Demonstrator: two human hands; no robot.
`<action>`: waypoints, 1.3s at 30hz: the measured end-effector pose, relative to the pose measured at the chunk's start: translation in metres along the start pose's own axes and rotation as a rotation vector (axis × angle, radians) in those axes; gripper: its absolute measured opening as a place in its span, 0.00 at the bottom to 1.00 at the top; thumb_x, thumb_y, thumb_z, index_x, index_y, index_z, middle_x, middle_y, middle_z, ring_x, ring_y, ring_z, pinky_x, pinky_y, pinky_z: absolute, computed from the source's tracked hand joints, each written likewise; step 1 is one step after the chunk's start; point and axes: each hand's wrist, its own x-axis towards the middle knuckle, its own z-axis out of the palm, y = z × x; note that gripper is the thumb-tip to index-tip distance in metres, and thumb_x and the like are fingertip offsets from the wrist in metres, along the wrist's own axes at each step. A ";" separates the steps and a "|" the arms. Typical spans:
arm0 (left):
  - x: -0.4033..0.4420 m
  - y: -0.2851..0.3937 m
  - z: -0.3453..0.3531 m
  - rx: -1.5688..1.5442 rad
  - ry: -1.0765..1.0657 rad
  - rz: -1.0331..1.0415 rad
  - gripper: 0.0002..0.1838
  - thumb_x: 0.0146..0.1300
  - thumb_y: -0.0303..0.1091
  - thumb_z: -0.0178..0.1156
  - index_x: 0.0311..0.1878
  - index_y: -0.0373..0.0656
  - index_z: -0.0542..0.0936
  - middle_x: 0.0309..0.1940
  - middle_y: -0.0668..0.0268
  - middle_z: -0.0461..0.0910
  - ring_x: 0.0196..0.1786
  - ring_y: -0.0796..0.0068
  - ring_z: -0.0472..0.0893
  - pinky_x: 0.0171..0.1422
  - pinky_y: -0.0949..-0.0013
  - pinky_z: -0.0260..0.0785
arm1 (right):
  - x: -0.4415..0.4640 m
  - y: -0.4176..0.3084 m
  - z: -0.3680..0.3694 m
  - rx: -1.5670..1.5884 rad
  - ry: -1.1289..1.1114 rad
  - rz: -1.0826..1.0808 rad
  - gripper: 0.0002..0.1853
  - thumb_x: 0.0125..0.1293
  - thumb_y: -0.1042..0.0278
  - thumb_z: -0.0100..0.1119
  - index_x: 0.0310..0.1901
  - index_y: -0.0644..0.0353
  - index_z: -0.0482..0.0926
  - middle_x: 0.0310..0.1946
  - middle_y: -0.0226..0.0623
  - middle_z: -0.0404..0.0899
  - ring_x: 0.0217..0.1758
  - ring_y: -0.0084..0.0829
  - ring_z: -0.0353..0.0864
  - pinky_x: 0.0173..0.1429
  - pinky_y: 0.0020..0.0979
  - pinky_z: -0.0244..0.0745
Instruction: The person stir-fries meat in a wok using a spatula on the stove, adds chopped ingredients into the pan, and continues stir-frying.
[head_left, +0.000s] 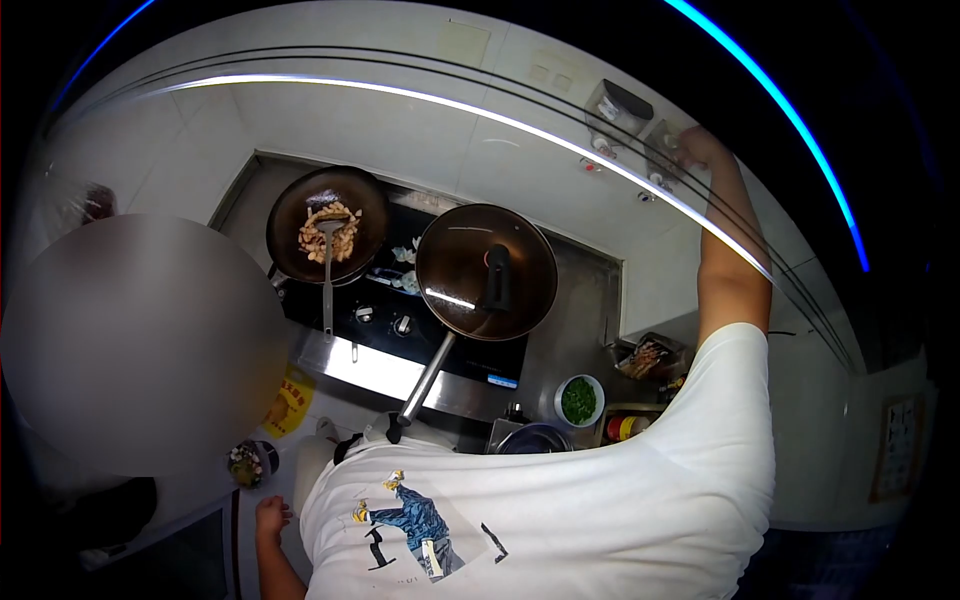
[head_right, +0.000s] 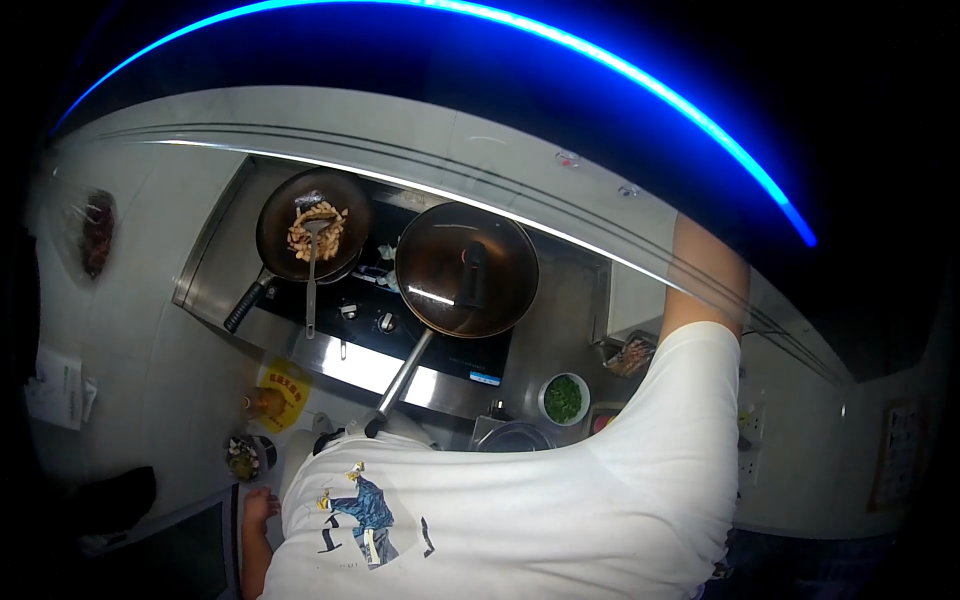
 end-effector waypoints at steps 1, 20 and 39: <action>0.001 0.000 0.000 0.007 -0.008 0.017 0.15 0.65 0.46 0.55 0.44 0.43 0.74 0.32 0.63 0.78 0.28 0.70 0.78 0.30 0.66 0.69 | -0.006 -0.005 -0.001 -0.046 -0.028 0.008 0.08 0.60 0.65 0.55 0.35 0.59 0.81 0.24 0.33 0.79 0.19 0.28 0.75 0.21 0.30 0.68; 0.010 0.008 0.010 -0.028 -0.037 0.017 0.13 0.66 0.42 0.54 0.42 0.41 0.75 0.31 0.64 0.77 0.26 0.72 0.76 0.28 0.69 0.67 | 0.030 0.013 0.011 0.300 0.242 -0.048 0.09 0.62 0.65 0.53 0.33 0.60 0.79 0.22 0.30 0.77 0.24 0.26 0.76 0.27 0.29 0.71; 0.015 0.007 -0.013 0.003 -0.017 -0.012 0.15 0.66 0.42 0.53 0.44 0.39 0.75 0.32 0.61 0.78 0.28 0.70 0.77 0.30 0.67 0.68 | 0.019 -0.003 0.022 0.174 0.169 -0.008 0.09 0.63 0.63 0.54 0.35 0.59 0.79 0.24 0.28 0.77 0.27 0.23 0.76 0.31 0.26 0.71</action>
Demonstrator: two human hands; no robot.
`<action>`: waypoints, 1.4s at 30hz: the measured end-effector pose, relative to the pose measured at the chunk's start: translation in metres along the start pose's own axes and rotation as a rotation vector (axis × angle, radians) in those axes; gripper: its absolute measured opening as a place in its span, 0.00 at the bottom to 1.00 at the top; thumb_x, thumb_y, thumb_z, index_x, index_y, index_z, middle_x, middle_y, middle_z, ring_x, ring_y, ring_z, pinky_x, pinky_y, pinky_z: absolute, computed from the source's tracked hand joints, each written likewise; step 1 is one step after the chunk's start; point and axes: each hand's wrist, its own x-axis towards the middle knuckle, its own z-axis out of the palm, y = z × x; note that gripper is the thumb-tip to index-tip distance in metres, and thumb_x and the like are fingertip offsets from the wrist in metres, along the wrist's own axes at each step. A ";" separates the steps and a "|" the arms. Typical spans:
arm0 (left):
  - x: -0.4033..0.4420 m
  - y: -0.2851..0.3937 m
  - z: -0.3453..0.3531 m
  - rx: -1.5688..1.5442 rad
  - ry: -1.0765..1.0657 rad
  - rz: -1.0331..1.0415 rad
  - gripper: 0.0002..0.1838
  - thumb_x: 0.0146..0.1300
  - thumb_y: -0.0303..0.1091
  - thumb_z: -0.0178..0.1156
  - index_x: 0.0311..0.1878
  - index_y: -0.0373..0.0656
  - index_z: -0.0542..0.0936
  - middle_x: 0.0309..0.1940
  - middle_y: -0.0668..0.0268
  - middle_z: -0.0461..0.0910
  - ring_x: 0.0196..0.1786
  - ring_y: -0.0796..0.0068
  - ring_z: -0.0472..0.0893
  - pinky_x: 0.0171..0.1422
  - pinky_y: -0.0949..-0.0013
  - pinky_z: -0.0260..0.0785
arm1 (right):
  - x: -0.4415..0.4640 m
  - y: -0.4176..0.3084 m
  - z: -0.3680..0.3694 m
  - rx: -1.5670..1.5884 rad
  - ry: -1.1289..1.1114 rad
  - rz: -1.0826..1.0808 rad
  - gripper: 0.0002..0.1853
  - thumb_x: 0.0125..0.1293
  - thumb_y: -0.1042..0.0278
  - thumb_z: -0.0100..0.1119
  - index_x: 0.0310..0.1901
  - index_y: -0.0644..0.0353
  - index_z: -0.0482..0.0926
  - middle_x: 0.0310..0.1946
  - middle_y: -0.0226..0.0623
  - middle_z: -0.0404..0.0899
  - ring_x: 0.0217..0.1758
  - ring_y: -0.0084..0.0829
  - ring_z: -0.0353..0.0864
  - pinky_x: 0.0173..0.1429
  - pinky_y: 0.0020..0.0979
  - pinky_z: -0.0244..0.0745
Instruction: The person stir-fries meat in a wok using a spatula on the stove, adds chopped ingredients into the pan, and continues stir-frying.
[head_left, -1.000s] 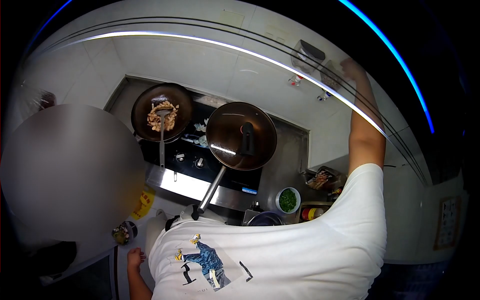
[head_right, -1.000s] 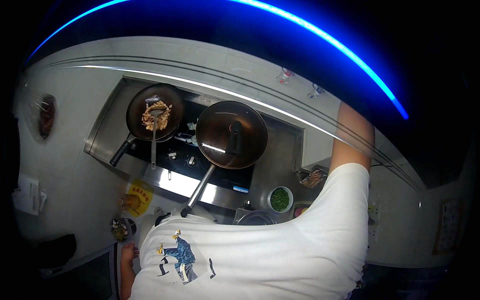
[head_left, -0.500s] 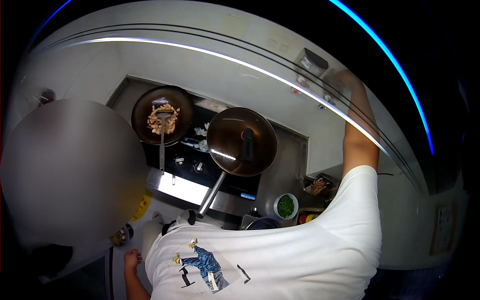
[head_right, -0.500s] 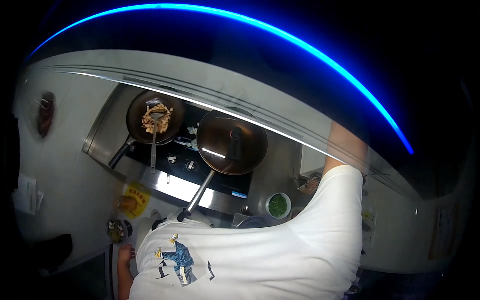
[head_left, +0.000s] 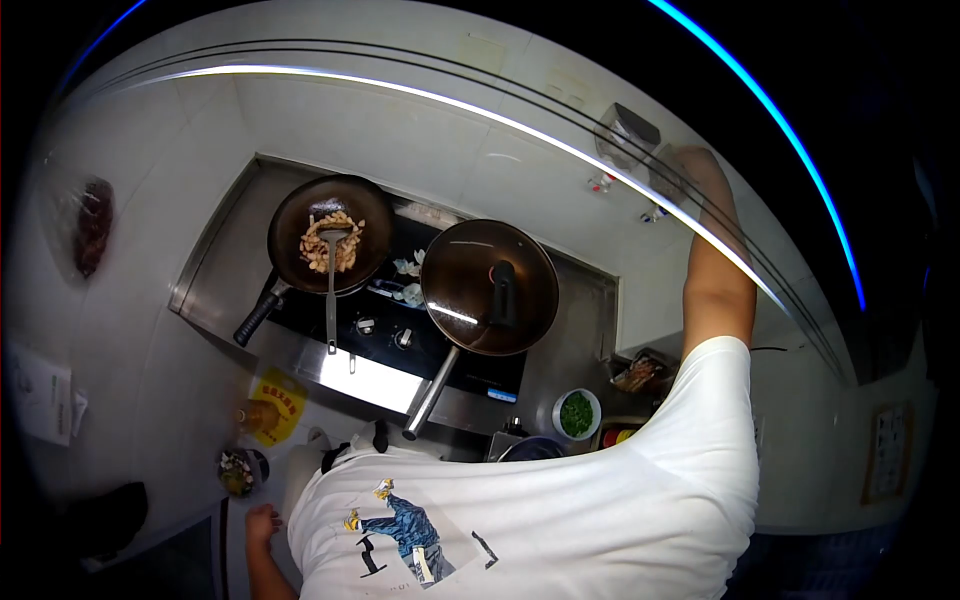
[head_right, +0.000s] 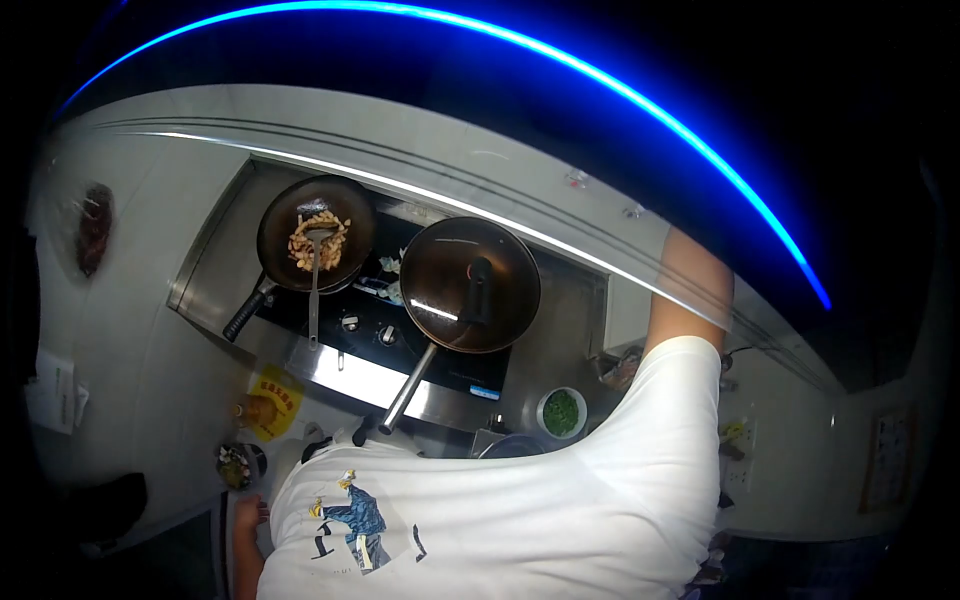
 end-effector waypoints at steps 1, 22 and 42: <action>0.002 0.001 -0.002 -0.025 -0.004 0.011 0.14 0.66 0.41 0.52 0.44 0.39 0.75 0.32 0.62 0.77 0.28 0.71 0.77 0.29 0.68 0.68 | 0.001 -0.001 -0.001 -0.018 -0.009 0.008 0.10 0.63 0.63 0.54 0.35 0.59 0.79 0.24 0.28 0.77 0.27 0.23 0.76 0.31 0.26 0.71; 0.001 0.007 0.029 -0.038 -0.016 0.066 0.18 0.64 0.43 0.55 0.45 0.36 0.77 0.32 0.62 0.79 0.28 0.72 0.78 0.32 0.68 0.69 | -0.205 -0.207 0.159 0.331 -0.702 -0.491 0.12 0.63 0.60 0.54 0.37 0.60 0.81 0.28 0.32 0.81 0.33 0.22 0.79 0.41 0.26 0.74; 0.016 -0.062 0.003 0.317 -0.119 0.153 0.15 0.63 0.41 0.54 0.37 0.36 0.77 0.29 0.59 0.78 0.25 0.70 0.77 0.27 0.66 0.70 | -0.104 -0.147 0.058 0.108 -0.264 -0.441 0.12 0.63 0.59 0.56 0.35 0.60 0.81 0.25 0.30 0.79 0.28 0.22 0.74 0.35 0.26 0.71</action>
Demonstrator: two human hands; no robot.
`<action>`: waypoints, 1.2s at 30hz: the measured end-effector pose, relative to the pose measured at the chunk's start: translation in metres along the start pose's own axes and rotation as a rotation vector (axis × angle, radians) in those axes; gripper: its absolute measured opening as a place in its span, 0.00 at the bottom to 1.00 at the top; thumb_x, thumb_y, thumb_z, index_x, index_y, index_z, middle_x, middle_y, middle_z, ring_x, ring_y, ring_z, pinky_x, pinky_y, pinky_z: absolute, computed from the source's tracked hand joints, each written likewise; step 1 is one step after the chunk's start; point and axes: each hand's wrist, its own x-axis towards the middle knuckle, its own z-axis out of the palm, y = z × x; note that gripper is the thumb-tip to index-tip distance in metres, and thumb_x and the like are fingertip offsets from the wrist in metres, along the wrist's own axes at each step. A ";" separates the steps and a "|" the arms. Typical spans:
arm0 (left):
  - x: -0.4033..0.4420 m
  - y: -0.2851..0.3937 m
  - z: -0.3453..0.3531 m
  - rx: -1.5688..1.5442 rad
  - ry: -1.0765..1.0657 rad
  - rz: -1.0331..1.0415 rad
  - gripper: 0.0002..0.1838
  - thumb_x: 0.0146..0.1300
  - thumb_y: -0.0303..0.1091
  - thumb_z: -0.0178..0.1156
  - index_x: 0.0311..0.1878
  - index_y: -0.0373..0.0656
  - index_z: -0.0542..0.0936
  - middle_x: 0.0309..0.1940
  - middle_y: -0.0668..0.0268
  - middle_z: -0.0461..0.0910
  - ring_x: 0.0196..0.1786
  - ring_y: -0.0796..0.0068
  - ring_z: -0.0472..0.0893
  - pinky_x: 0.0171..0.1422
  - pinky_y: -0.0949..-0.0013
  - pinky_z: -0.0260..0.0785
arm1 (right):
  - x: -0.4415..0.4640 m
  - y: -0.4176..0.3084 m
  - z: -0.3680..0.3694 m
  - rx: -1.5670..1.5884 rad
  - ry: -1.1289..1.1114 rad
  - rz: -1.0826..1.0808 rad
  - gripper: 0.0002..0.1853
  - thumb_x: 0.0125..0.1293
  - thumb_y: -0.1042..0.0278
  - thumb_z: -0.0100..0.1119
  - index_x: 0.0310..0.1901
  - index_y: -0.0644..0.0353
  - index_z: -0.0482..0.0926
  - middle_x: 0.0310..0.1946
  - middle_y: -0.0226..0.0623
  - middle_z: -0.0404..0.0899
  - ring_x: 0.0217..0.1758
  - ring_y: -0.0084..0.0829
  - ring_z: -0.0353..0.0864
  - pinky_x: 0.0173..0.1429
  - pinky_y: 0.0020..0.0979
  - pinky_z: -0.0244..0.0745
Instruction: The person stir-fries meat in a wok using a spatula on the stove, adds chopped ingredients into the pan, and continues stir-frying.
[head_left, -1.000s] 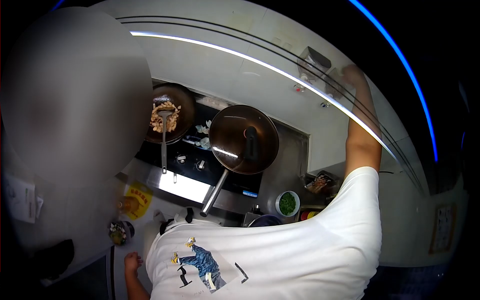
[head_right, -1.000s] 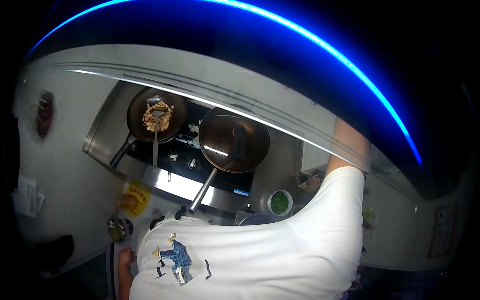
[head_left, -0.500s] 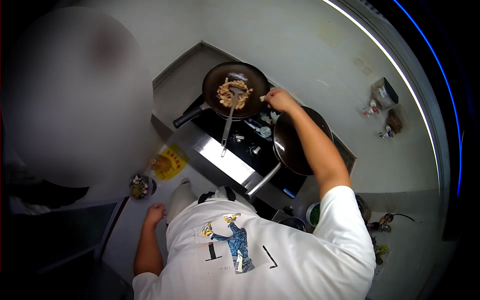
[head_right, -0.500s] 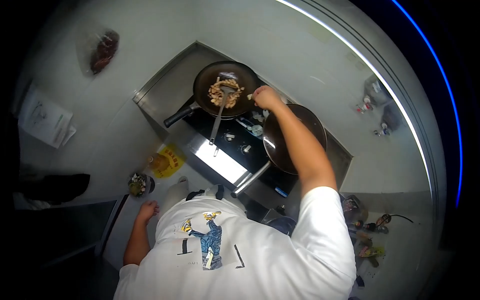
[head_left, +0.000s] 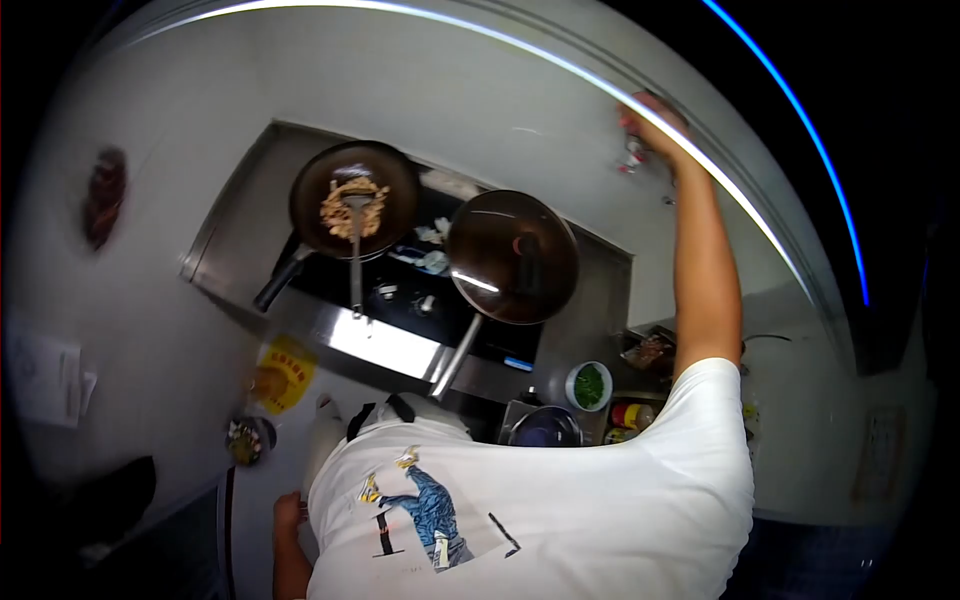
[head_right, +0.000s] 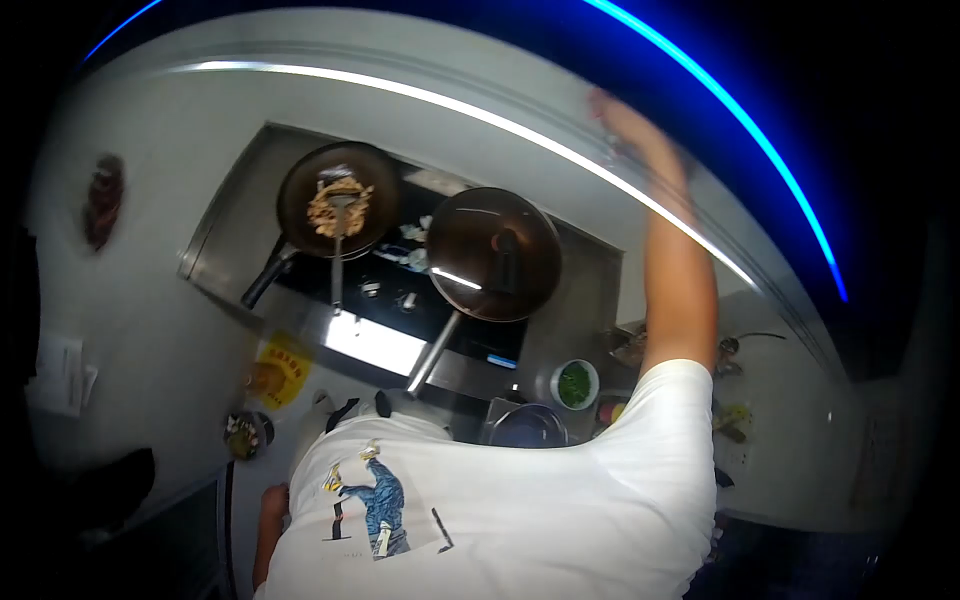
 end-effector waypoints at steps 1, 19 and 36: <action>0.002 0.006 0.000 -0.015 0.005 -0.012 0.15 0.63 0.41 0.53 0.38 0.35 0.77 0.29 0.58 0.78 0.25 0.70 0.77 0.28 0.66 0.70 | -0.002 0.019 -0.032 0.009 0.078 0.031 0.13 0.63 0.58 0.56 0.36 0.60 0.81 0.26 0.31 0.80 0.29 0.22 0.75 0.36 0.26 0.71; -0.013 0.044 0.031 -0.304 0.066 -0.145 0.14 0.67 0.44 0.53 0.42 0.42 0.75 0.29 0.64 0.77 0.26 0.72 0.76 0.28 0.68 0.69 | 0.006 0.133 -0.084 -0.226 -0.083 0.578 0.32 0.65 0.36 0.49 0.48 0.62 0.79 0.36 0.46 0.83 0.34 0.33 0.80 0.40 0.34 0.75; -0.029 0.078 0.022 -0.326 0.126 -0.097 0.13 0.67 0.40 0.53 0.43 0.39 0.75 0.31 0.63 0.77 0.26 0.73 0.75 0.28 0.70 0.67 | -0.025 0.097 -0.088 -0.139 -0.063 0.301 0.32 0.66 0.35 0.46 0.37 0.61 0.83 0.27 0.39 0.81 0.29 0.33 0.77 0.36 0.34 0.72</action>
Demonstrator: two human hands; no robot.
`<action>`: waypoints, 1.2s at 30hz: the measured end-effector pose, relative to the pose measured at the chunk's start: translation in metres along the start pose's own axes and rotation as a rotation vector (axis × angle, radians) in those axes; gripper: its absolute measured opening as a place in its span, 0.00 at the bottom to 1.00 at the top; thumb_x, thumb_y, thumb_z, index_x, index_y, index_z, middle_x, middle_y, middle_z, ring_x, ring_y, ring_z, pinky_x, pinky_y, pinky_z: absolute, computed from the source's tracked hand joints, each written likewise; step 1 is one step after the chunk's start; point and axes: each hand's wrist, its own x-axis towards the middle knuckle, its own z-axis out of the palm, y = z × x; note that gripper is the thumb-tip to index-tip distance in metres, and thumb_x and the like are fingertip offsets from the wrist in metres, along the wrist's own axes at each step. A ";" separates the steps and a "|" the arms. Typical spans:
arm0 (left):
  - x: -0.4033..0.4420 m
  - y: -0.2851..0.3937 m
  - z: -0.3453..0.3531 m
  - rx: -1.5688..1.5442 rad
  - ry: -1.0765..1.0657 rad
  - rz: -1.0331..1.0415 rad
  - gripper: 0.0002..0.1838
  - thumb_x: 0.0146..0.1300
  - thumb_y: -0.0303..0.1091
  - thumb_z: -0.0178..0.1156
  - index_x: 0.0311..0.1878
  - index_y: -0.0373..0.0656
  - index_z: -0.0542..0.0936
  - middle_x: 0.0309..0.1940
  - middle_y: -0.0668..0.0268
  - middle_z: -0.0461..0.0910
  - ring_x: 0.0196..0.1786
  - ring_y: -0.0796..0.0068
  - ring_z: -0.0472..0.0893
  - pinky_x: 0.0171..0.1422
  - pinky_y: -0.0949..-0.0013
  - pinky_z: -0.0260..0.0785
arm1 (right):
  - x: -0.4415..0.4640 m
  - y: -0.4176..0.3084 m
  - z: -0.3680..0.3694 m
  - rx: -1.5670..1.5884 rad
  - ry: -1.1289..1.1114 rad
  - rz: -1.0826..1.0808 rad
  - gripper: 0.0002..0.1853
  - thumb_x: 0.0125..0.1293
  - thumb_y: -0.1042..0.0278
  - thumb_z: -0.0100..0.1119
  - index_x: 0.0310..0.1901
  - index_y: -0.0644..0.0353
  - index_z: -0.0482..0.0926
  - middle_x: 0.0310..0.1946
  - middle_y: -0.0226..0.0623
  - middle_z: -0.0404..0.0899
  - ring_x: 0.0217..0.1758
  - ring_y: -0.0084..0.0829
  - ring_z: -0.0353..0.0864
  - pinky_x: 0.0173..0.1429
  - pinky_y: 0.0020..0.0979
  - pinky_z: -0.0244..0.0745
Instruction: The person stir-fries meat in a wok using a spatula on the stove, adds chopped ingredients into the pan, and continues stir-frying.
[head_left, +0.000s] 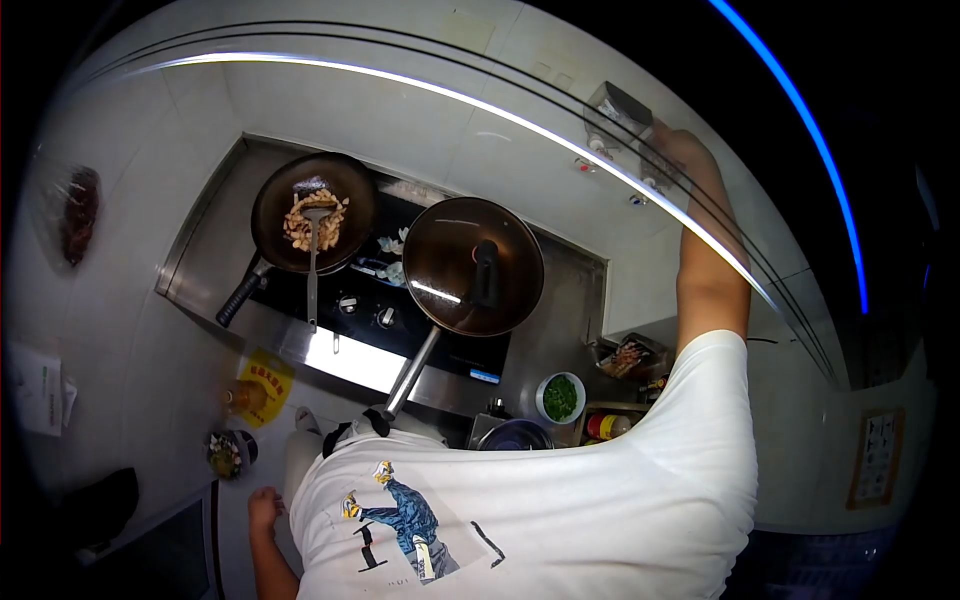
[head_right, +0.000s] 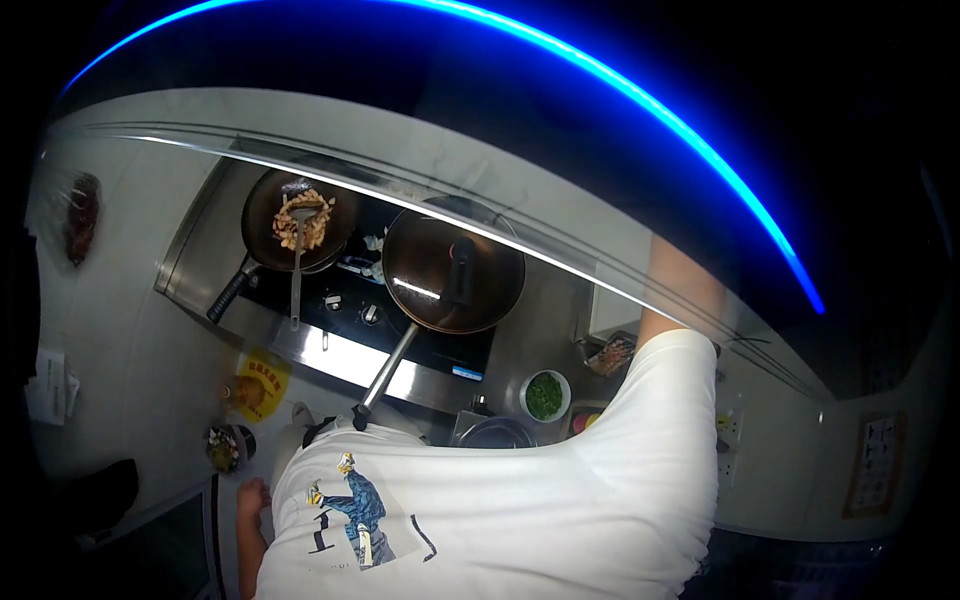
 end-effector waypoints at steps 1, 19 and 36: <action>0.001 0.000 0.000 -0.029 -0.001 -0.001 0.13 0.67 0.40 0.53 0.43 0.39 0.75 0.30 0.64 0.77 0.26 0.74 0.75 0.28 0.71 0.66 | -0.005 -0.006 -0.002 -0.074 0.009 -0.022 0.33 0.66 0.34 0.45 0.37 0.61 0.83 0.27 0.40 0.81 0.29 0.33 0.77 0.37 0.35 0.73; -0.016 -0.008 -0.010 -0.010 0.017 -0.053 0.15 0.67 0.43 0.53 0.46 0.40 0.75 0.32 0.64 0.77 0.28 0.72 0.76 0.30 0.69 0.67 | 0.009 -0.006 -0.034 -0.180 -0.259 0.130 0.30 0.57 0.38 0.58 0.49 0.58 0.81 0.41 0.42 0.83 0.43 0.31 0.82 0.51 0.32 0.74; -0.018 -0.029 0.000 -0.061 0.070 -0.057 0.14 0.67 0.42 0.53 0.44 0.40 0.76 0.29 0.64 0.76 0.25 0.73 0.75 0.27 0.69 0.67 | 0.041 0.034 -0.016 0.035 -0.117 0.181 0.18 0.59 0.58 0.63 0.49 0.58 0.80 0.39 0.38 0.83 0.41 0.29 0.82 0.46 0.29 0.77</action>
